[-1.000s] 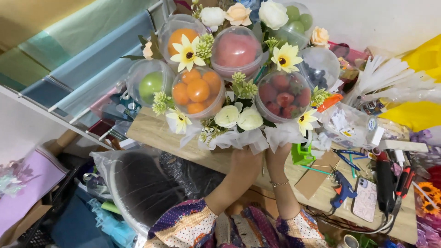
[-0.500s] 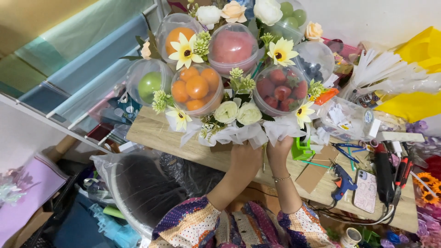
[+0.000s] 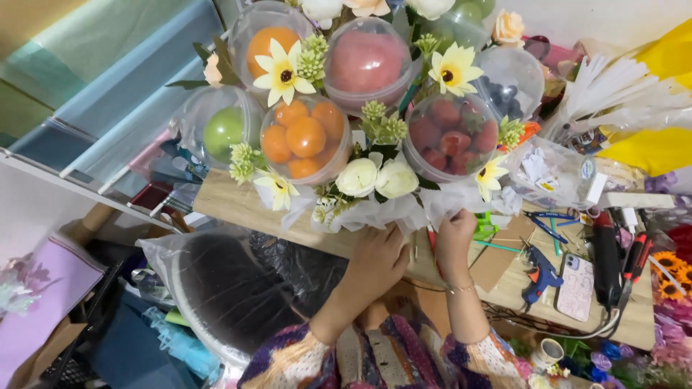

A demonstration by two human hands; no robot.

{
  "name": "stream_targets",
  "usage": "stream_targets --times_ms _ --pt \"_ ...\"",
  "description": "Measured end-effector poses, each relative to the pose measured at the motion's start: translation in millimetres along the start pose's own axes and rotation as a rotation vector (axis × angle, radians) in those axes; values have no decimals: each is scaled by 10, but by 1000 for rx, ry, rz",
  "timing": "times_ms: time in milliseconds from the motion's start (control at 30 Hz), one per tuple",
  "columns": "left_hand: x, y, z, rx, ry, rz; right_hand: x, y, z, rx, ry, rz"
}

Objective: Assembling a fruit and flower bouquet by arranging containers and flowers, then wrapping with paper.

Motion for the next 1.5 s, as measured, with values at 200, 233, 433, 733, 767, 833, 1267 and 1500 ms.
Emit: stream_targets --times_ms 200,233,433,733,767,833,1267,1500 --pt "598 -625 551 828 -89 609 103 -1680 -248 -215 134 212" --pt "640 -746 626 825 -83 611 123 -1816 -219 -218 129 212" --pt "748 -918 1373 681 556 901 528 -2383 -240 -233 112 432" --pt "380 -782 1241 276 579 589 896 -2519 -1127 615 -222 824" --pt "397 -803 1217 232 583 564 846 -2437 -1097 618 -190 864" --pt "421 -808 1313 181 595 536 801 -2474 -1087 610 -159 909" --pt "517 -612 1264 -38 832 398 942 -2683 -909 381 -129 906" --pt "130 -329 1250 -79 740 226 890 -2613 -1223 598 -240 1026"
Point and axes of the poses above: each hand's wrist, its own x-axis away from the middle knuckle, its own z-axis out of the back of the hand, y = z × x, the point moved 3 cm from there along -x, towards the middle knuckle, and after that the axes turned 15 degrees about -x, right-handed, at the moved point
